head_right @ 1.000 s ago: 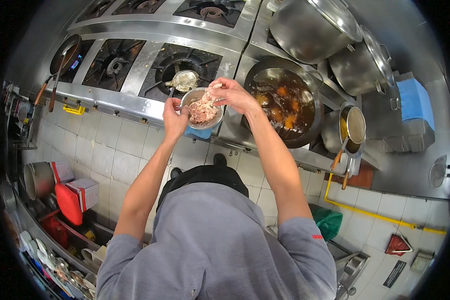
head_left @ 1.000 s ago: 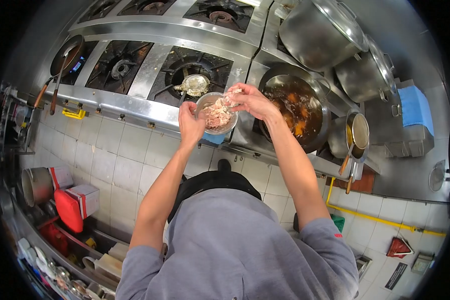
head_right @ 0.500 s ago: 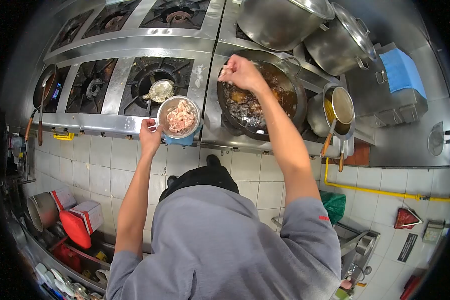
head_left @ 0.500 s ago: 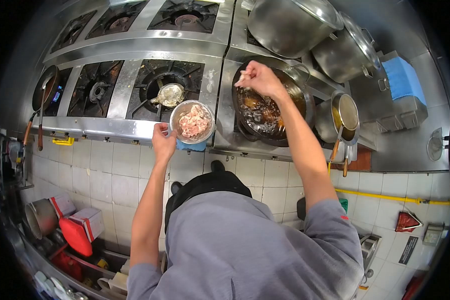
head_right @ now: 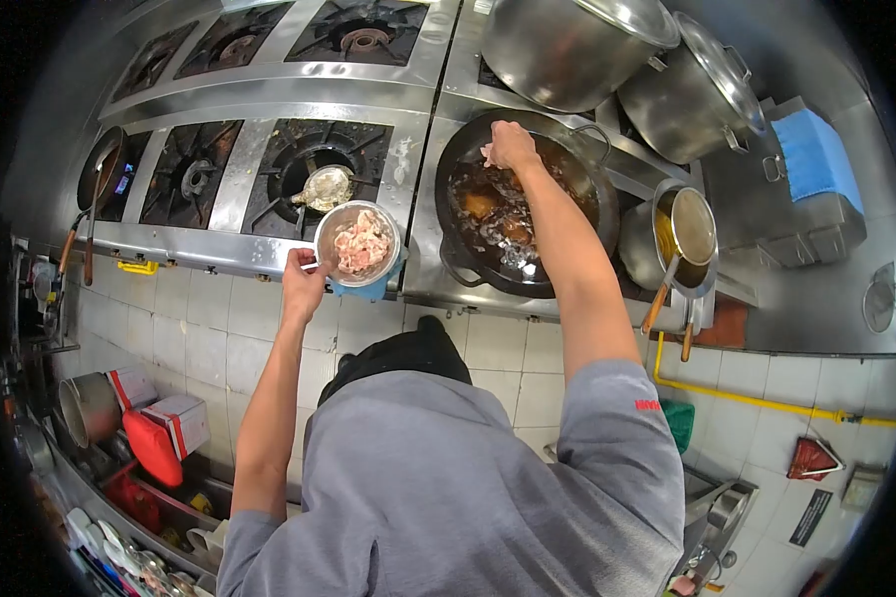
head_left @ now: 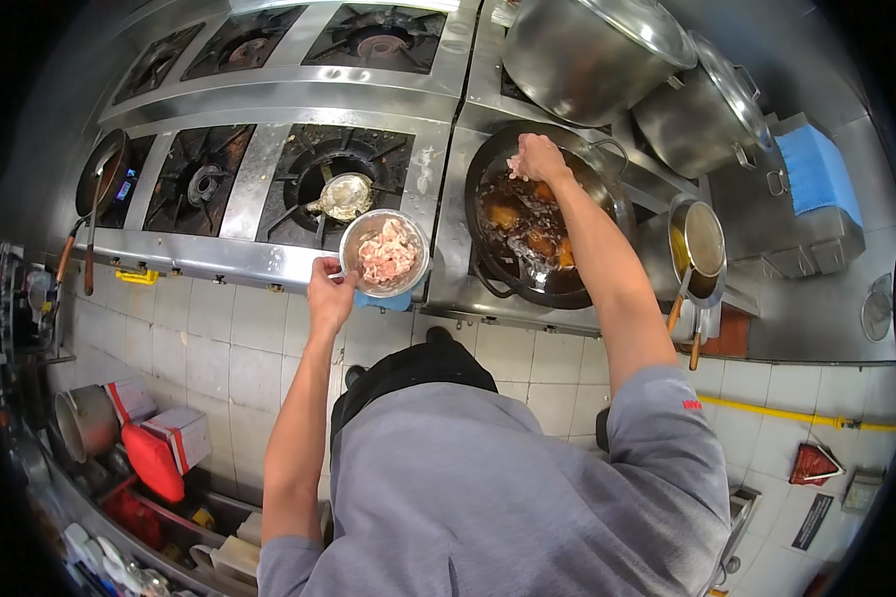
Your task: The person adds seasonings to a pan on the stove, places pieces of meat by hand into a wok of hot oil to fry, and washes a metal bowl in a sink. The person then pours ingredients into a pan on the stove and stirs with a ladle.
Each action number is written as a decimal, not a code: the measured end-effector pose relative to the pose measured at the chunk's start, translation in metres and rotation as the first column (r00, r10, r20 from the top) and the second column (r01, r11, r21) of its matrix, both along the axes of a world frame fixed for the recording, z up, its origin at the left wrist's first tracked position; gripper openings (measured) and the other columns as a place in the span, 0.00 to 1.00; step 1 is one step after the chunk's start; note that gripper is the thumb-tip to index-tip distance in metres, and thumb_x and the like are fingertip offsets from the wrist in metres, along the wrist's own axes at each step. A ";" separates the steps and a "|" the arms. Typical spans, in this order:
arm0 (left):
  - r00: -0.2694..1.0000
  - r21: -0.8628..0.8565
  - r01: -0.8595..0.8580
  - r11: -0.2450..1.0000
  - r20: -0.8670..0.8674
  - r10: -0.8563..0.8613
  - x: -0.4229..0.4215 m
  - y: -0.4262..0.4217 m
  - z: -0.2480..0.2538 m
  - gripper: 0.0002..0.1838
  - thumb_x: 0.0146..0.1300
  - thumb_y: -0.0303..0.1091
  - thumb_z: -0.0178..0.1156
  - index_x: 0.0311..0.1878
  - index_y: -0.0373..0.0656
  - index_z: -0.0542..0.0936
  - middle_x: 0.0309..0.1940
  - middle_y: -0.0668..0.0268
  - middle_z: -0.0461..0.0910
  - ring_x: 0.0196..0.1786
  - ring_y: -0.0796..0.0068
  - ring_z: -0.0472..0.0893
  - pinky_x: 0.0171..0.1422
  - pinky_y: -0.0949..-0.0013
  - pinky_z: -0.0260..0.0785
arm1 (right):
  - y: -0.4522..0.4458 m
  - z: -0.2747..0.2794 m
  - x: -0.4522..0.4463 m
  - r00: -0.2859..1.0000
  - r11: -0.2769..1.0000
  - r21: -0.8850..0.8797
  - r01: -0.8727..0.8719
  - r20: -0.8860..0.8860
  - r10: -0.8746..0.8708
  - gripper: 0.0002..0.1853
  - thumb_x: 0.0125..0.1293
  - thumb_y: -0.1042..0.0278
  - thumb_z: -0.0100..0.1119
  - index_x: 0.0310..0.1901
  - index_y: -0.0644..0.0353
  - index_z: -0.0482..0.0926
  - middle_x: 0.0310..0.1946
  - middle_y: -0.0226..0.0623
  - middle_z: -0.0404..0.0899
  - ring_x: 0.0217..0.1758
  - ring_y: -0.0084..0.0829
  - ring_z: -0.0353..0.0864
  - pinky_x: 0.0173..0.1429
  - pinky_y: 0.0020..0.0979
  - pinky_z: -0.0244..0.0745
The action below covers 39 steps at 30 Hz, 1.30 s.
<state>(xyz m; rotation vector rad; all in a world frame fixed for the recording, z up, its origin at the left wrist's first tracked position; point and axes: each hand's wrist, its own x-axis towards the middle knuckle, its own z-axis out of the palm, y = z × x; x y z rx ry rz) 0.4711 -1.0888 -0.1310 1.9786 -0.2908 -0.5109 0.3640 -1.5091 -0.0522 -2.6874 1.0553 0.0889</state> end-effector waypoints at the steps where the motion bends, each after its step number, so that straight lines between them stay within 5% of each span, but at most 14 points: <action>1: 1.000 0.001 0.006 1.000 0.004 -0.006 -0.001 0.000 0.000 0.21 0.54 0.31 0.68 0.47 0.36 0.72 0.41 0.57 0.80 0.40 0.66 0.82 0.44 0.64 0.75 | 0.000 0.001 0.000 0.999 0.999 -0.032 -0.012 -0.053 0.010 0.11 0.55 0.68 0.66 0.39 0.62 0.81 0.42 0.50 0.83 0.50 0.50 0.81 0.52 0.45 0.77; 10: 1.000 -0.013 0.003 1.000 -0.031 -0.004 0.000 0.003 -0.012 0.21 0.54 0.31 0.68 0.49 0.35 0.71 0.40 0.58 0.78 0.36 0.69 0.81 0.40 0.67 0.75 | 0.012 0.028 0.004 1.000 0.994 -0.105 -0.008 0.023 0.011 0.08 0.59 0.71 0.56 0.39 0.59 0.81 0.39 0.52 0.83 0.49 0.53 0.81 0.52 0.48 0.76; 16: 0.930 -0.163 -0.116 0.980 -0.365 0.049 -0.003 0.003 -0.003 0.21 0.57 0.31 0.66 0.51 0.35 0.70 0.37 0.62 0.75 0.32 0.76 0.78 0.31 0.73 0.75 | 0.127 0.062 0.027 0.829 0.906 0.098 -0.412 0.453 0.328 0.06 0.55 0.70 0.63 0.31 0.61 0.77 0.29 0.44 0.82 0.35 0.45 0.83 0.39 0.41 0.76; 18: 0.920 -0.180 -0.089 0.980 -0.391 0.012 -0.001 0.002 -0.004 0.19 0.58 0.30 0.65 0.49 0.36 0.71 0.36 0.63 0.75 0.32 0.76 0.78 0.31 0.74 0.75 | 0.164 0.040 0.038 0.763 0.820 0.203 -0.535 0.533 0.366 0.07 0.55 0.71 0.65 0.30 0.62 0.77 0.24 0.40 0.78 0.28 0.31 0.79 0.36 0.33 0.74; 24: 0.923 -0.192 -0.092 0.977 -0.386 0.011 -0.001 -0.001 -0.005 0.11 0.60 0.25 0.63 0.42 0.37 0.72 0.32 0.65 0.75 0.29 0.77 0.78 0.28 0.75 0.76 | 0.219 -0.044 0.060 0.871 0.825 0.305 -0.476 0.297 0.392 0.06 0.54 0.73 0.62 0.34 0.63 0.80 0.30 0.46 0.83 0.36 0.43 0.84 0.42 0.39 0.77; 27: 0.942 -0.197 -0.075 0.977 -0.336 0.004 -0.003 -0.002 -0.008 0.09 0.60 0.23 0.62 0.39 0.36 0.72 0.30 0.65 0.74 0.27 0.78 0.78 0.27 0.75 0.76 | 0.249 -0.056 0.054 0.851 0.868 0.149 -0.473 0.333 0.407 0.13 0.54 0.67 0.62 0.41 0.61 0.81 0.35 0.50 0.82 0.44 0.50 0.82 0.52 0.46 0.76; 32: 0.967 -0.186 -0.059 0.981 -0.255 0.010 -0.007 -0.002 -0.006 0.07 0.59 0.21 0.62 0.36 0.35 0.72 0.30 0.64 0.75 0.24 0.78 0.78 0.25 0.75 0.75 | 0.260 -0.076 0.063 0.818 0.849 -0.025 -0.527 0.254 0.515 0.11 0.55 0.68 0.61 0.40 0.60 0.81 0.34 0.49 0.82 0.43 0.51 0.82 0.48 0.48 0.75; 36: 0.965 -0.190 -0.084 0.978 -0.261 0.033 -0.002 0.001 -0.009 0.07 0.58 0.22 0.61 0.36 0.35 0.72 0.28 0.64 0.75 0.25 0.76 0.79 0.25 0.74 0.75 | 0.244 -0.053 0.060 0.838 0.859 0.051 -0.510 0.253 0.483 0.10 0.52 0.68 0.64 0.37 0.60 0.83 0.33 0.52 0.82 0.41 0.49 0.83 0.46 0.44 0.76; 38: 0.967 -0.155 -0.081 0.985 -0.252 0.039 -0.001 0.002 -0.009 0.07 0.57 0.22 0.61 0.35 0.35 0.72 0.27 0.64 0.76 0.25 0.76 0.79 0.25 0.74 0.75 | 0.232 -0.044 0.057 0.872 0.864 0.259 -0.431 0.365 0.326 0.11 0.51 0.68 0.65 0.38 0.58 0.85 0.33 0.53 0.82 0.39 0.46 0.84 0.46 0.38 0.76; 39: 0.967 -0.163 -0.099 0.982 -0.250 0.057 0.000 0.001 -0.013 0.07 0.55 0.23 0.60 0.35 0.34 0.73 0.26 0.63 0.77 0.24 0.74 0.81 0.26 0.71 0.75 | 0.225 -0.041 0.056 0.851 0.868 0.213 -0.448 0.399 0.341 0.11 0.54 0.68 0.63 0.39 0.59 0.86 0.30 0.45 0.84 0.34 0.36 0.84 0.45 0.33 0.76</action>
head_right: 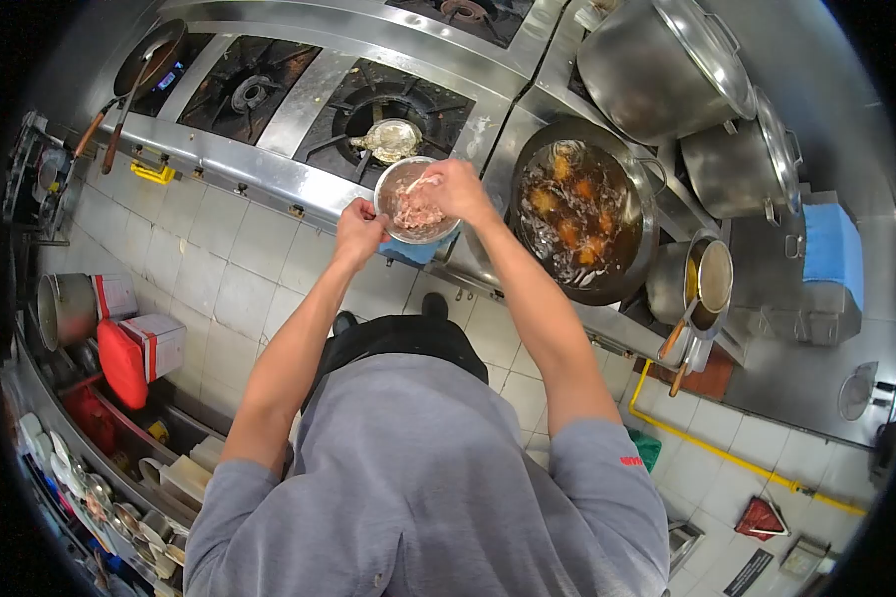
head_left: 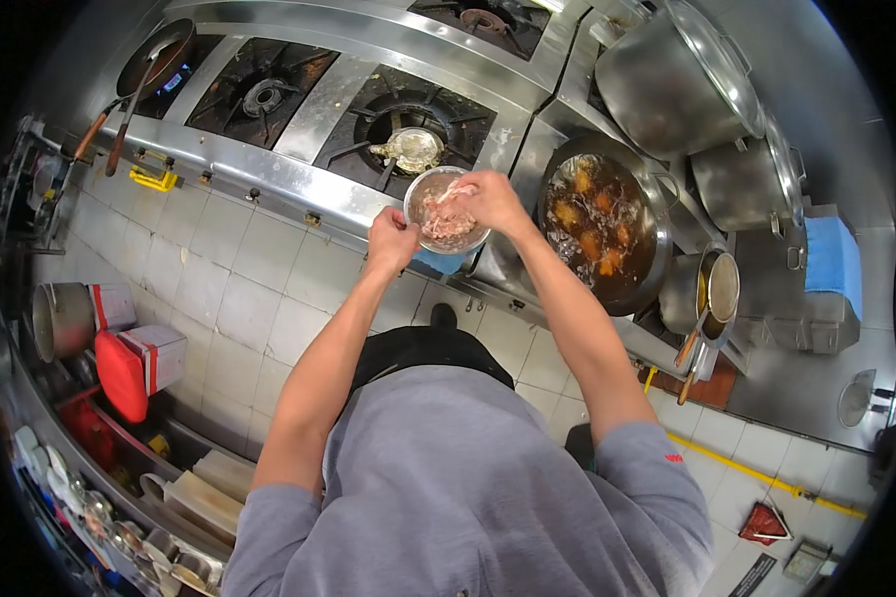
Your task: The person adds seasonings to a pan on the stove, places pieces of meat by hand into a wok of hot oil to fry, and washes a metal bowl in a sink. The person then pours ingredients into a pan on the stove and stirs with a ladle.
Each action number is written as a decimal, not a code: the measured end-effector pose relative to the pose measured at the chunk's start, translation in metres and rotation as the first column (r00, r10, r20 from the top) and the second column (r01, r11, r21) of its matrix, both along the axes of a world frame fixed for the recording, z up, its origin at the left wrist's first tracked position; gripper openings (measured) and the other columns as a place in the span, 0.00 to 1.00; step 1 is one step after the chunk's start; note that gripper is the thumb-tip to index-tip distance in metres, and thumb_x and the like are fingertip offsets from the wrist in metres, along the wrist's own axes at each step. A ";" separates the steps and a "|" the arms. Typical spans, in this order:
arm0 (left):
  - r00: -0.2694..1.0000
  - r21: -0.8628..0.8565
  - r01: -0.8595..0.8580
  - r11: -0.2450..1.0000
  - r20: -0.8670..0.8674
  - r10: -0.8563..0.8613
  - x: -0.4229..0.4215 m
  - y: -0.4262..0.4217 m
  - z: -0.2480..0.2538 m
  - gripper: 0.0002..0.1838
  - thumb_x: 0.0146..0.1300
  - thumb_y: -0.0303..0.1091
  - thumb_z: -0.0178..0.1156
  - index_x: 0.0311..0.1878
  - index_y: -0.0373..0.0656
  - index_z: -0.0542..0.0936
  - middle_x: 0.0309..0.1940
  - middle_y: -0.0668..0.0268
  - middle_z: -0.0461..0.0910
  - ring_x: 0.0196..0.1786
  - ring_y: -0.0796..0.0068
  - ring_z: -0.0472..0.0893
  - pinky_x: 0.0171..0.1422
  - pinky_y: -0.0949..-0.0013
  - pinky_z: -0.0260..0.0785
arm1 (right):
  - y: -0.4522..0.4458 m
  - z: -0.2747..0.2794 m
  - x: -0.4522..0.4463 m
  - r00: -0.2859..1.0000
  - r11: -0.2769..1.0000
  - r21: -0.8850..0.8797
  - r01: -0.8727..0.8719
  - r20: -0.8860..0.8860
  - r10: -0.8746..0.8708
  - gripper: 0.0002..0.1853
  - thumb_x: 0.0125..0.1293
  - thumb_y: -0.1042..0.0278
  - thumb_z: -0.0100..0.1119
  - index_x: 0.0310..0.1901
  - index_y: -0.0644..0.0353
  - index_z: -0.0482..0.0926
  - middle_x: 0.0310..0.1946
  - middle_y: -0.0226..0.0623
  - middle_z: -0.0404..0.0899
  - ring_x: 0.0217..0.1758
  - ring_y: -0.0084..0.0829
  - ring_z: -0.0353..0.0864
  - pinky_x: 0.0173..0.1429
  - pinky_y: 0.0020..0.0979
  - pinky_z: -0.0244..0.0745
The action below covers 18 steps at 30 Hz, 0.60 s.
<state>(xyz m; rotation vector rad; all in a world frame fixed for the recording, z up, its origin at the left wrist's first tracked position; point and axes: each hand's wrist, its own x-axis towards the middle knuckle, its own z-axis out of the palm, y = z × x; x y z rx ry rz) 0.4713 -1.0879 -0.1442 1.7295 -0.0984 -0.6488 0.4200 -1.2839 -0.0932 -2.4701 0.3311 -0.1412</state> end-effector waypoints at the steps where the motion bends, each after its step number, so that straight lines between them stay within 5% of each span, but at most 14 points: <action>1: 1.000 -0.006 -0.018 1.000 0.002 0.018 0.001 0.000 -0.005 0.07 0.54 0.25 0.60 0.34 0.33 0.73 0.24 0.61 0.79 0.23 0.72 0.82 0.28 0.68 0.76 | -0.006 0.002 -0.002 1.000 1.000 0.000 -0.006 -0.002 0.006 0.11 0.54 0.68 0.63 0.39 0.59 0.86 0.30 0.45 0.84 0.34 0.36 0.84 0.45 0.33 0.76; 4: 1.000 -0.024 -0.002 1.000 -0.007 0.001 0.001 -0.002 -0.005 0.07 0.53 0.26 0.60 0.34 0.33 0.74 0.23 0.61 0.79 0.23 0.72 0.82 0.28 0.68 0.76 | -0.014 0.021 -0.006 0.988 0.903 0.417 0.101 -0.149 -0.042 0.09 0.63 0.66 0.60 0.38 0.60 0.85 0.29 0.22 0.81 0.34 0.18 0.75 0.41 0.26 0.70; 11: 1.000 -0.013 0.000 1.000 -0.003 0.000 -0.001 -0.005 -0.006 0.11 0.54 0.24 0.62 0.39 0.35 0.72 0.30 0.61 0.78 0.24 0.73 0.79 0.23 0.72 0.72 | -0.016 0.071 -0.015 0.970 0.750 0.645 0.149 -0.243 0.016 0.07 0.66 0.66 0.55 0.39 0.56 0.81 0.39 0.23 0.80 0.43 0.19 0.74 0.45 0.26 0.68; 14: 0.978 0.102 0.005 0.995 0.208 -0.026 -0.002 -0.006 -0.012 0.15 0.54 0.25 0.64 0.44 0.36 0.72 0.36 0.60 0.78 0.34 0.71 0.81 0.35 0.67 0.75 | -0.019 0.068 -0.017 0.971 0.755 0.642 0.132 -0.237 0.032 0.07 0.67 0.66 0.53 0.40 0.55 0.79 0.40 0.25 0.79 0.45 0.20 0.73 0.45 0.26 0.68; 16: 0.829 0.102 -0.098 0.990 0.559 0.024 -0.014 -0.002 0.035 0.21 0.54 0.29 0.67 0.50 0.37 0.71 0.46 0.60 0.77 0.47 0.69 0.78 0.51 0.63 0.73 | -0.020 0.066 -0.018 0.973 0.726 0.676 0.128 -0.227 0.040 0.07 0.67 0.66 0.53 0.42 0.55 0.79 0.40 0.24 0.79 0.45 0.19 0.73 0.45 0.25 0.68; 17: 0.828 0.102 -0.094 0.990 0.560 0.021 -0.016 -0.006 0.043 0.21 0.54 0.29 0.67 0.50 0.37 0.71 0.46 0.60 0.77 0.47 0.69 0.78 0.51 0.63 0.73 | -0.018 0.066 -0.018 0.974 0.693 0.710 0.123 -0.220 0.053 0.07 0.67 0.67 0.53 0.43 0.55 0.78 0.39 0.23 0.79 0.44 0.18 0.73 0.44 0.25 0.68; 18: 0.879 -0.078 0.060 0.995 0.476 -0.016 -0.017 -0.010 0.049 0.23 0.55 0.31 0.68 0.52 0.37 0.71 0.49 0.60 0.75 0.52 0.69 0.75 0.56 0.62 0.69 | -0.015 0.067 -0.018 0.975 0.693 0.711 0.124 -0.219 0.049 0.07 0.67 0.67 0.53 0.43 0.55 0.78 0.39 0.23 0.79 0.44 0.18 0.73 0.44 0.25 0.68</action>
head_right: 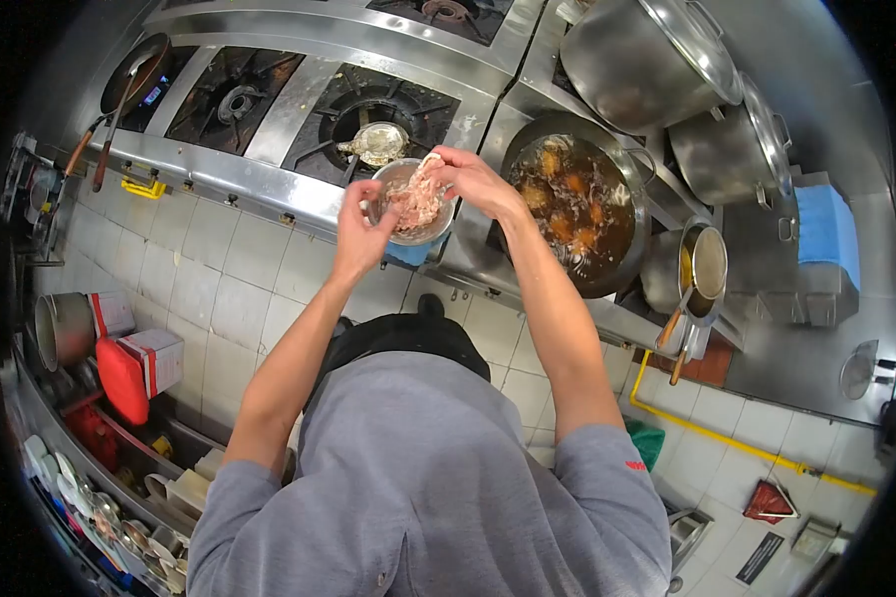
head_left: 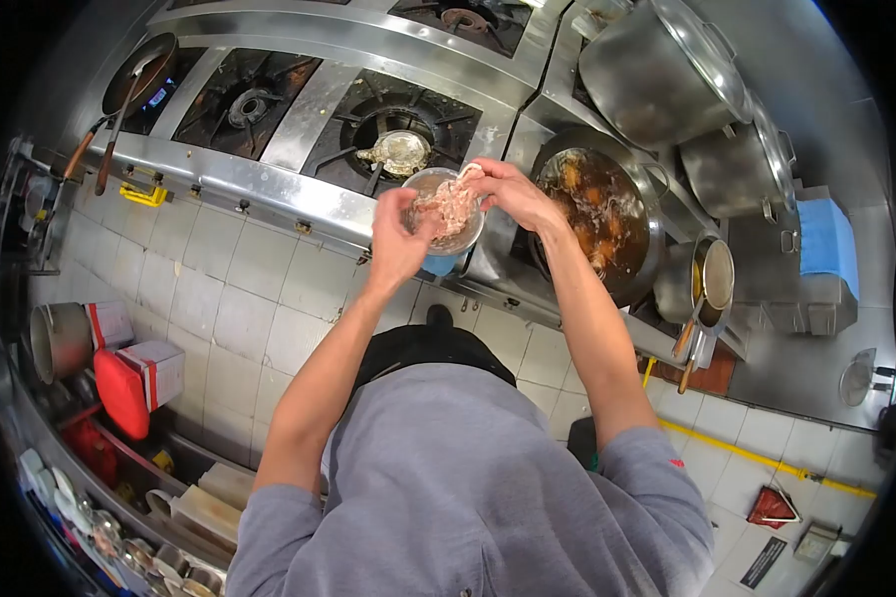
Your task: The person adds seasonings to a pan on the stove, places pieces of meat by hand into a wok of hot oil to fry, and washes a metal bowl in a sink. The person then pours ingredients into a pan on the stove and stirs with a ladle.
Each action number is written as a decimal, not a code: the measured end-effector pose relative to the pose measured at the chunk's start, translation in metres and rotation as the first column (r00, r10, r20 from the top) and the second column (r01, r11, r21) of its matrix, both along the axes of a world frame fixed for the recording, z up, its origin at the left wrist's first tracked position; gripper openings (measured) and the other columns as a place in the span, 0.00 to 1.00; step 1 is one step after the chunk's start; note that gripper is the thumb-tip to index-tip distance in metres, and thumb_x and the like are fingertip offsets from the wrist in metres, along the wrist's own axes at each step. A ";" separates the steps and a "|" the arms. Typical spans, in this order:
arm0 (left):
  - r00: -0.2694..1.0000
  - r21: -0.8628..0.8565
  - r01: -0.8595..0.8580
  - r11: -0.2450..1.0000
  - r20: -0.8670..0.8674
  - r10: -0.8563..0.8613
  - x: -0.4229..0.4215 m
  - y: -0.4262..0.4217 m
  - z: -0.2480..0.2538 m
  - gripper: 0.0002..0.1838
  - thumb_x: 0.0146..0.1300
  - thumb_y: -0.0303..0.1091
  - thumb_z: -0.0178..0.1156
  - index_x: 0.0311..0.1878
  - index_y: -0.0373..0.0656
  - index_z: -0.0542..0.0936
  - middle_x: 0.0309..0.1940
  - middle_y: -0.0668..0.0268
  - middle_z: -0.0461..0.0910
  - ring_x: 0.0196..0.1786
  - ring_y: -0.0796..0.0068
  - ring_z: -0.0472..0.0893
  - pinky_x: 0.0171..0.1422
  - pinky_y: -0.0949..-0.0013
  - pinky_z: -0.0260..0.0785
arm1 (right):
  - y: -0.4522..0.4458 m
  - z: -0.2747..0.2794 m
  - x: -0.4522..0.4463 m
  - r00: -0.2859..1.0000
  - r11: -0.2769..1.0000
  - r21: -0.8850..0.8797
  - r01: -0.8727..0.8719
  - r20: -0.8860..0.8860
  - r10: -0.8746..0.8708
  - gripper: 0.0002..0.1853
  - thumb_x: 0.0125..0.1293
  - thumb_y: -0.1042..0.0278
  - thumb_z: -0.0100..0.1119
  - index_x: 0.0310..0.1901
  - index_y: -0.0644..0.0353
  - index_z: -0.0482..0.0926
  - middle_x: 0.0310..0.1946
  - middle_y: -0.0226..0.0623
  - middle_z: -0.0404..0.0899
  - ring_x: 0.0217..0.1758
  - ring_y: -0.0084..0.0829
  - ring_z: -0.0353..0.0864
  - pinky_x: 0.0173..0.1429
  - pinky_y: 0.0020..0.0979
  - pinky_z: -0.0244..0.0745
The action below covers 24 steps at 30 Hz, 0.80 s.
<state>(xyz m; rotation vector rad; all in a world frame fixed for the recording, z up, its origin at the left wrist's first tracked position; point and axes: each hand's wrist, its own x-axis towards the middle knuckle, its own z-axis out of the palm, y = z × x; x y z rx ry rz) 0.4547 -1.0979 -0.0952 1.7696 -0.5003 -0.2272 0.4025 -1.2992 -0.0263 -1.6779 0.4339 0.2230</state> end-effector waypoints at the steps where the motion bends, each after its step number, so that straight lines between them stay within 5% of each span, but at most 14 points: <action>1: 0.984 -0.186 0.142 0.972 -0.082 -0.159 0.000 -0.004 0.003 0.25 0.55 0.33 0.69 0.54 0.38 0.71 0.53 0.60 0.74 0.57 0.69 0.73 0.61 0.62 0.66 | 0.002 0.001 0.001 1.000 1.000 0.002 -0.012 0.007 0.012 0.07 0.66 0.69 0.54 0.44 0.55 0.77 0.38 0.23 0.79 0.42 0.17 0.73 0.42 0.24 0.67; 5: 0.869 -0.452 0.163 0.877 -0.356 -0.345 0.017 -0.027 0.013 0.25 0.60 0.30 0.66 0.60 0.38 0.71 0.54 0.62 0.75 0.54 0.74 0.75 0.58 0.70 0.68 | 0.010 -0.014 0.005 0.993 0.995 0.007 -0.097 0.062 0.096 0.10 0.60 0.75 0.59 0.43 0.58 0.75 0.32 0.25 0.77 0.34 0.17 0.73 0.36 0.23 0.67; 7: 0.881 -0.392 0.190 0.900 -0.336 -0.332 0.023 -0.031 0.016 0.18 0.60 0.29 0.65 0.52 0.36 0.76 0.49 0.60 0.78 0.47 0.75 0.78 0.51 0.71 0.71 | 0.011 -0.023 0.006 0.991 0.994 0.035 -0.101 0.088 0.097 0.14 0.56 0.78 0.63 0.43 0.61 0.73 0.30 0.28 0.76 0.32 0.17 0.73 0.34 0.24 0.67; 10: 0.871 -0.294 0.241 0.925 -0.355 -0.339 0.035 -0.029 0.001 0.01 0.60 0.22 0.61 0.34 0.35 0.79 0.27 0.68 0.80 0.30 0.83 0.77 0.35 0.76 0.69 | 0.017 -0.021 0.004 0.996 0.998 -0.047 -0.051 0.066 0.054 0.18 0.51 0.78 0.67 0.43 0.62 0.72 0.31 0.29 0.77 0.33 0.20 0.74 0.35 0.24 0.67; 21: 0.887 -0.261 0.189 0.947 -0.368 -0.279 0.036 -0.015 -0.042 0.02 0.62 0.21 0.58 0.36 0.38 0.77 0.27 0.72 0.77 0.28 0.84 0.73 0.33 0.78 0.66 | -0.001 -0.016 -0.003 0.999 0.985 -0.166 -0.040 0.025 0.045 0.07 0.57 0.76 0.66 0.38 0.61 0.81 0.32 0.25 0.79 0.37 0.16 0.74 0.41 0.23 0.70; 24: 0.964 0.005 0.212 0.977 -0.163 -0.208 0.032 -0.014 -0.042 0.01 0.62 0.21 0.58 0.36 0.36 0.77 0.24 0.70 0.77 0.26 0.81 0.73 0.33 0.75 0.68 | -0.001 -0.006 -0.004 0.991 0.977 -0.211 -0.028 0.122 0.054 0.05 0.57 0.76 0.64 0.35 0.60 0.82 0.31 0.25 0.79 0.36 0.16 0.74 0.42 0.22 0.69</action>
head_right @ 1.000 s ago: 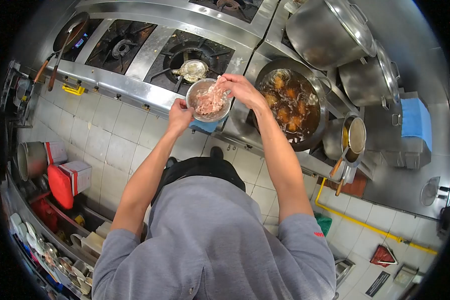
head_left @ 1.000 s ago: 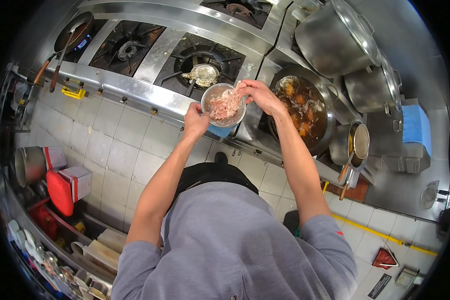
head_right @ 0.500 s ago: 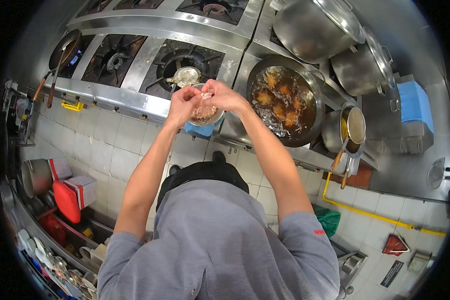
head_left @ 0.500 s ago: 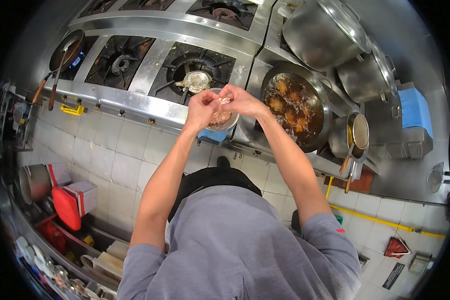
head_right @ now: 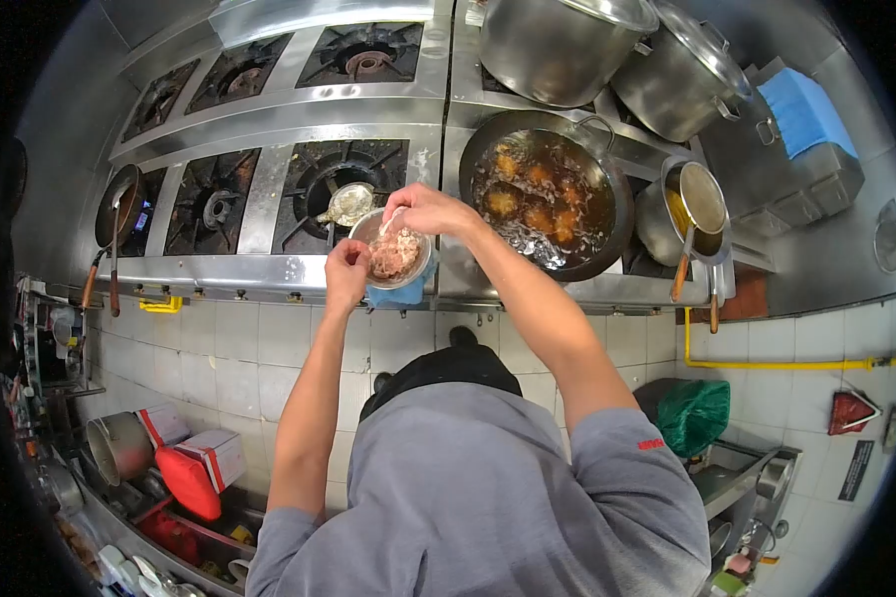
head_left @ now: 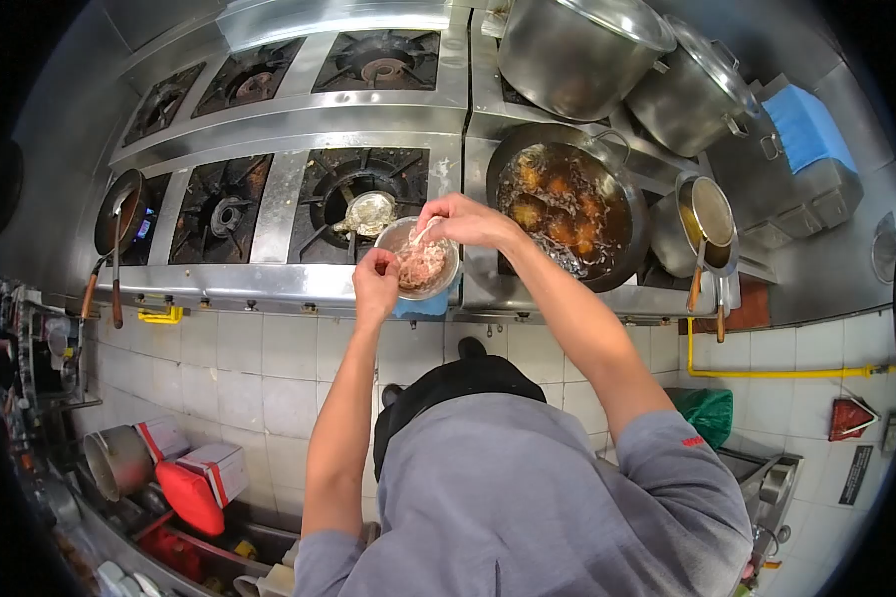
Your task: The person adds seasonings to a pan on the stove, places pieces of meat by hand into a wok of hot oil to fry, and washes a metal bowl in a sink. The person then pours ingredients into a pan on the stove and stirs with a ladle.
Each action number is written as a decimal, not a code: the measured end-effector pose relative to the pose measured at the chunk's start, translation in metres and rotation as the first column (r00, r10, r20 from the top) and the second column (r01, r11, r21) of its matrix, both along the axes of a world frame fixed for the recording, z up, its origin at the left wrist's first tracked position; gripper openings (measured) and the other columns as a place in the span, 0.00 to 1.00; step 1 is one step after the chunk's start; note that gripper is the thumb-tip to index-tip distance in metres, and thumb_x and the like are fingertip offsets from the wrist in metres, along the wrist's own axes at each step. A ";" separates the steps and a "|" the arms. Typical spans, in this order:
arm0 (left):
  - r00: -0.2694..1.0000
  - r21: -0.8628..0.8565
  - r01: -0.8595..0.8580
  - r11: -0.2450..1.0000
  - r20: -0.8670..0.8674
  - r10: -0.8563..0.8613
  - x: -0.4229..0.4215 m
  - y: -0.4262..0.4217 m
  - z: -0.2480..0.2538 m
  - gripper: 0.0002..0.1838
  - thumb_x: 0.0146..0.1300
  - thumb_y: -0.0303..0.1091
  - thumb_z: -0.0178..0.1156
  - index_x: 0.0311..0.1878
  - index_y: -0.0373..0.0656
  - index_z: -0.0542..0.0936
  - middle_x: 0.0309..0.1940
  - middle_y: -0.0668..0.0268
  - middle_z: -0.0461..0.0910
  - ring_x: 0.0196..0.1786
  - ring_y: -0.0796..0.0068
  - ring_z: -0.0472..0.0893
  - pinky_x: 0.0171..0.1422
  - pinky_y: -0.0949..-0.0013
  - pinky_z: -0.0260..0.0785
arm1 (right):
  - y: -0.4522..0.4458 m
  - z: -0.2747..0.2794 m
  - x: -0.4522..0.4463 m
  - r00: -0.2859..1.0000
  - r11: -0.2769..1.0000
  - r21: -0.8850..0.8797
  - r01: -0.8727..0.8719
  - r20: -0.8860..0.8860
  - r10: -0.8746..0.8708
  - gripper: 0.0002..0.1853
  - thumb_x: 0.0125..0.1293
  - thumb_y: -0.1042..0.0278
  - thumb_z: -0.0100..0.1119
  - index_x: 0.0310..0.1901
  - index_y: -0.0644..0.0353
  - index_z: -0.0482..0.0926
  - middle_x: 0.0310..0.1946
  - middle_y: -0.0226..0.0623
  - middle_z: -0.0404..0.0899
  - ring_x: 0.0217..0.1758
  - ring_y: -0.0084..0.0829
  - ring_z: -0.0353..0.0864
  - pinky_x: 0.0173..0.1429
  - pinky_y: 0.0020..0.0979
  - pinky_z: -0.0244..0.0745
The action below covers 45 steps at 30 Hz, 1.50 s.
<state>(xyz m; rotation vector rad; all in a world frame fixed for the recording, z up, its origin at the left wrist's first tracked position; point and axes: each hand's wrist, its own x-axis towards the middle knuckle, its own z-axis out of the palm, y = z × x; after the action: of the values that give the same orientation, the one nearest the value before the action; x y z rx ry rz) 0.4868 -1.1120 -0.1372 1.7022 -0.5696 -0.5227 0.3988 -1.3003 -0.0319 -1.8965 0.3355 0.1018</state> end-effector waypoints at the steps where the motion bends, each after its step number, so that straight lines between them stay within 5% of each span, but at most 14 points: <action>1: 1.000 0.002 0.002 1.000 0.003 -0.002 -0.001 0.000 0.002 0.01 0.62 0.21 0.58 0.36 0.36 0.77 0.24 0.70 0.77 0.26 0.81 0.73 0.33 0.75 0.68 | -0.001 0.004 0.000 1.000 1.000 0.002 0.002 0.003 -0.002 0.05 0.57 0.76 0.64 0.35 0.60 0.82 0.31 0.25 0.79 0.36 0.16 0.74 0.42 0.22 0.69; 7: 0.965 0.220 0.027 0.975 0.251 -0.083 -0.011 -0.004 0.028 0.06 0.57 0.20 0.59 0.38 0.34 0.79 0.27 0.59 0.81 0.30 0.65 0.80 0.40 0.66 0.73 | -0.003 0.033 -0.002 0.994 0.962 0.270 0.048 0.080 -0.072 0.04 0.57 0.76 0.60 0.34 0.59 0.80 0.29 0.25 0.79 0.35 0.19 0.74 0.42 0.22 0.69; 9: 0.685 0.006 -0.087 0.996 0.726 0.055 -0.017 -0.008 0.041 0.11 0.58 0.21 0.60 0.45 0.33 0.79 0.33 0.60 0.83 0.34 0.69 0.82 0.42 0.69 0.73 | -0.005 0.034 -0.002 0.994 0.961 0.275 0.008 0.104 -0.038 0.06 0.57 0.75 0.58 0.38 0.58 0.77 0.33 0.27 0.79 0.38 0.19 0.78 0.40 0.25 0.73; 10: 0.683 0.005 -0.081 0.997 0.729 0.052 -0.020 -0.012 0.047 0.11 0.58 0.21 0.60 0.45 0.33 0.79 0.33 0.60 0.83 0.34 0.69 0.82 0.42 0.69 0.73 | -0.003 0.032 -0.002 0.992 0.950 0.310 0.046 0.096 -0.079 0.08 0.57 0.75 0.58 0.39 0.59 0.77 0.34 0.29 0.79 0.39 0.19 0.78 0.41 0.26 0.73; 11: 0.927 -0.160 -0.014 0.987 0.368 0.073 -0.022 -0.017 0.052 0.12 0.60 0.22 0.61 0.47 0.33 0.79 0.35 0.60 0.83 0.35 0.72 0.81 0.42 0.71 0.73 | -0.002 0.031 -0.001 0.989 0.936 0.343 0.083 0.087 -0.120 0.09 0.56 0.76 0.59 0.40 0.60 0.77 0.36 0.30 0.79 0.40 0.18 0.78 0.41 0.26 0.73; 12: 0.998 -0.329 -0.024 0.944 -0.057 0.006 -0.023 -0.020 0.054 0.14 0.61 0.23 0.61 0.50 0.32 0.78 0.37 0.61 0.84 0.36 0.75 0.81 0.43 0.73 0.73 | -0.001 0.028 0.000 0.988 0.935 0.344 0.086 0.089 -0.124 0.09 0.56 0.76 0.59 0.40 0.60 0.77 0.36 0.30 0.79 0.40 0.18 0.78 0.41 0.26 0.73; 15: 0.984 -0.309 0.070 0.949 -0.138 -0.117 -0.012 -0.021 0.054 0.12 0.63 0.24 0.62 0.49 0.31 0.78 0.38 0.63 0.84 0.37 0.80 0.80 0.43 0.76 0.71 | 0.002 0.015 0.001 0.994 0.945 0.312 0.102 0.004 -0.108 0.13 0.58 0.76 0.59 0.46 0.61 0.76 0.41 0.31 0.79 0.39 0.21 0.76 0.45 0.24 0.73; 22: 0.997 -0.212 0.033 0.977 -0.068 -0.049 -0.016 -0.018 0.052 0.08 0.64 0.25 0.61 0.46 0.33 0.80 0.33 0.68 0.83 0.33 0.84 0.78 0.38 0.79 0.69 | 0.030 0.019 -0.010 0.985 0.963 -0.253 0.097 0.160 -0.057 0.16 0.55 0.67 0.66 0.45 0.65 0.79 0.36 0.40 0.84 0.38 0.29 0.81 0.45 0.32 0.74; 26: 0.997 -0.140 0.070 0.988 -0.033 -0.075 -0.019 -0.014 0.059 0.06 0.62 0.24 0.61 0.41 0.32 0.81 0.29 0.70 0.81 0.30 0.86 0.75 0.35 0.79 0.68 | 0.027 0.009 -0.008 0.974 0.956 -0.250 0.152 0.200 -0.103 0.12 0.56 0.68 0.65 0.40 0.64 0.80 0.28 0.33 0.81 0.32 0.24 0.78 0.38 0.30 0.73; 31: 0.999 -0.164 0.033 0.986 -0.026 -0.038 -0.013 -0.012 0.044 0.06 0.59 0.24 0.60 0.37 0.32 0.82 0.25 0.67 0.82 0.27 0.84 0.76 0.34 0.76 0.69 | 0.018 0.001 -0.010 0.958 0.979 0.007 0.202 0.207 -0.199 0.04 0.58 0.75 0.60 0.34 0.64 0.80 0.22 0.21 0.72 0.26 0.12 0.67 0.28 0.22 0.61; 35: 0.998 -0.091 0.016 0.996 -0.054 -0.021 -0.011 -0.011 0.040 0.07 0.57 0.25 0.61 0.37 0.32 0.83 0.25 0.66 0.83 0.27 0.82 0.78 0.35 0.75 0.71 | 0.014 -0.002 -0.012 0.952 0.971 0.060 0.234 0.189 -0.241 0.03 0.58 0.77 0.59 0.33 0.64 0.80 0.23 0.22 0.73 0.27 0.12 0.68 0.29 0.21 0.63; 40: 0.999 0.029 -0.035 0.999 -0.019 0.036 -0.005 -0.004 0.017 0.09 0.56 0.28 0.63 0.36 0.32 0.84 0.23 0.63 0.82 0.26 0.77 0.79 0.35 0.71 0.72 | 0.007 0.016 -0.016 0.925 0.885 0.370 0.283 0.139 -0.354 0.05 0.58 0.78 0.59 0.36 0.64 0.80 0.26 0.25 0.77 0.29 0.16 0.73 0.34 0.21 0.68; 42: 0.999 0.207 -0.003 0.978 0.044 -0.006 -0.007 0.002 0.024 0.13 0.54 0.29 0.65 0.42 0.31 0.83 0.26 0.60 0.83 0.29 0.75 0.80 0.39 0.70 0.72 | 0.003 0.028 -0.018 0.929 0.880 0.385 0.278 0.127 -0.349 0.05 0.58 0.77 0.58 0.37 0.64 0.80 0.28 0.27 0.78 0.30 0.17 0.74 0.35 0.21 0.69; 45: 0.986 0.187 0.071 0.980 0.136 -0.097 -0.012 -0.002 0.033 0.17 0.53 0.29 0.66 0.46 0.30 0.81 0.32 0.59 0.83 0.35 0.75 0.80 0.43 0.70 0.73 | -0.001 0.026 -0.017 0.942 0.886 0.395 0.242 0.123 -0.312 0.08 0.60 0.76 0.58 0.41 0.63 0.79 0.32 0.29 0.78 0.32 0.18 0.75 0.38 0.22 0.70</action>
<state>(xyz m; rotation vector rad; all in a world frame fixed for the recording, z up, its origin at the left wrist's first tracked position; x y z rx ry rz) 0.4752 -1.1141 -0.1037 1.9073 -0.7190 -0.5273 0.3816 -1.3008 -0.0060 -1.4477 0.4264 -0.1908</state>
